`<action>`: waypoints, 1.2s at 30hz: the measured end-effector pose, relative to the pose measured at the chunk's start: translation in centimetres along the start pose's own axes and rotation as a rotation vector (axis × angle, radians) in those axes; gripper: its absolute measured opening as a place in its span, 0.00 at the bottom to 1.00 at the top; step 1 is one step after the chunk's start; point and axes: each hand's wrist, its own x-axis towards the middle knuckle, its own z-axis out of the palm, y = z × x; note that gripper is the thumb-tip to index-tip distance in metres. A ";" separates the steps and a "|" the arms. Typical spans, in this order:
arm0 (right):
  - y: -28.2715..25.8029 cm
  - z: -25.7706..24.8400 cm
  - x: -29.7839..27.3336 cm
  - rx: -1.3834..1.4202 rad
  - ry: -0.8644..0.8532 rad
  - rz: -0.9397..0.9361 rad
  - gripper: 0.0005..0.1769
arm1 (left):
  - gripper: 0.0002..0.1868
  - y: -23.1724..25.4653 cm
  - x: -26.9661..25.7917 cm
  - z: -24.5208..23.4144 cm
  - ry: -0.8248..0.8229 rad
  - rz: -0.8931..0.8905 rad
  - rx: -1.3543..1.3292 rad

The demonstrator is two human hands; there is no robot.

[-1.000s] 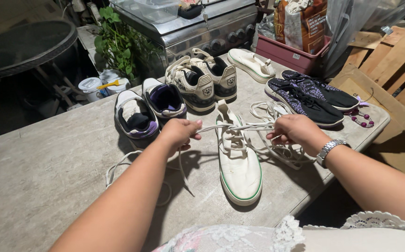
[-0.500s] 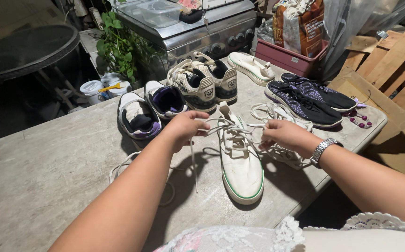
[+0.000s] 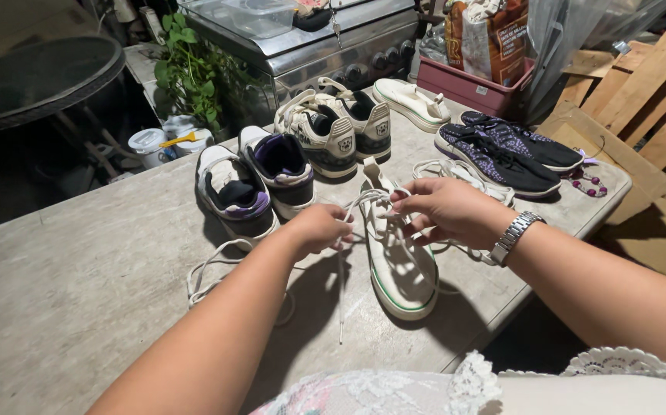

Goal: The person removes a shoelace from a white sneaker and then re-laces it by threading the lace through the eyelets and tying a knot. The person handles one shoe at a time on a table with other shoes nearby.

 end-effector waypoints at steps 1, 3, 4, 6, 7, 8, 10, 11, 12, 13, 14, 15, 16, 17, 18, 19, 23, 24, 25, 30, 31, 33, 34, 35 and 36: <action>0.0 0.3 -0.1 0.044 -0.013 -0.001 0.11 | 0.20 -0.1 0.2 0.0 0.005 0.016 -0.018; -0.2 0.5 -0.4 0.132 -0.037 -0.004 0.11 | 0.21 -0.1 0.7 -0.1 0.015 0.047 -0.053; -0.1 0.5 -0.5 0.158 -0.029 -0.011 0.12 | 0.20 -0.2 0.9 0.0 0.037 0.084 -0.075; 0.1 0.5 -0.7 0.209 -0.011 -0.024 0.13 | 0.17 -0.3 1.2 0.1 0.082 0.156 -0.120; 0.3 0.7 -0.7 0.173 0.002 -0.007 0.13 | 0.17 -0.4 1.2 0.1 0.096 0.152 -0.027; 0.7 0.8 -0.9 0.137 0.015 0.010 0.13 | 0.17 -0.5 1.2 0.1 0.110 0.148 0.066; 1.6 1.1 -1.0 -0.023 0.050 0.049 0.12 | 0.17 -0.6 1.0 0.2 0.124 0.146 0.284; 1.9 1.1 -1.1 -0.147 0.071 0.070 0.11 | 0.17 -0.7 0.9 0.3 0.125 0.149 0.409; 2.2 1.0 -1.2 -0.271 0.092 0.091 0.11 | 0.18 -0.7 0.8 0.4 0.125 0.151 0.533; 2.4 0.8 -1.2 -0.397 0.117 0.092 0.12 | 0.19 -0.6 0.6 0.5 0.106 0.122 0.550; 2.6 0.5 -1.3 -0.523 0.144 0.095 0.14 | 0.20 -0.6 0.5 0.7 0.085 0.093 0.566; 2.8 0.3 -1.3 -0.649 0.169 0.097 0.17 | 0.20 -0.5 0.3 0.8 0.065 0.065 0.583; 2.9 0.0 -1.3 -0.684 0.185 0.085 0.17 | 0.21 -0.5 0.0 0.9 0.079 0.069 0.542; 3.0 -0.4 -1.4 -0.720 0.202 0.074 0.18 | 0.21 -0.5 -0.4 1.2 0.093 0.074 0.501; 3.2 -0.7 -1.4 -0.756 0.218 0.062 0.19 | 0.22 -0.4 -0.9 1.3 0.107 0.079 0.460; 3.5 -0.8 -1.4 -0.791 0.223 0.089 0.20 | 0.22 -0.1 -1.3 1.4 0.117 0.088 0.453; 4.0 -1.9 -1.1 -1.065 0.233 0.167 0.23 | 0.26 2.5 -3.2 1.3 -0.050 0.045 0.380; 4.2 -2.0 -0.9 -1.161 0.229 0.185 0.23 | 0.27 3.3 -3.8 1.3 -0.150 0.012 0.353; 4.4 -2.2 -0.9 -1.194 0.201 0.065 0.23 | 0.29 3.8 -4.4 1.4 -0.196 0.015 0.380; 3.7 -2.4 -0.8 -1.038 0.034 0.033 0.30 | 0.37 6.4 -6.9 1.8 -0.317 0.052 0.463; 3.7 -2.1 -0.9 -0.997 0.019 0.050 0.30 | 0.37 6.6 -7.1 1.8 -0.320 0.057 0.468; 3.7 -1.3 -1.0 -0.930 -0.018 0.080 0.31 | 0.39 6.4 -6.9 2.0 -0.317 0.066 0.463; 3.6 -1.1 -1.2 -0.952 0.001 0.094 0.29 | 0.37 6.2 -6.6 1.9 -0.295 0.060 0.440; 3.5 -1.1 -1.4 -0.974 0.020 0.108 0.27 | 0.36 5.9 -6.2 1.8 -0.274 0.055 0.416; 3.5 -1.0 -1.5 -0.998 0.037 0.125 0.26 | 0.34 5.4 -5.7 1.9 -0.254 0.048 0.390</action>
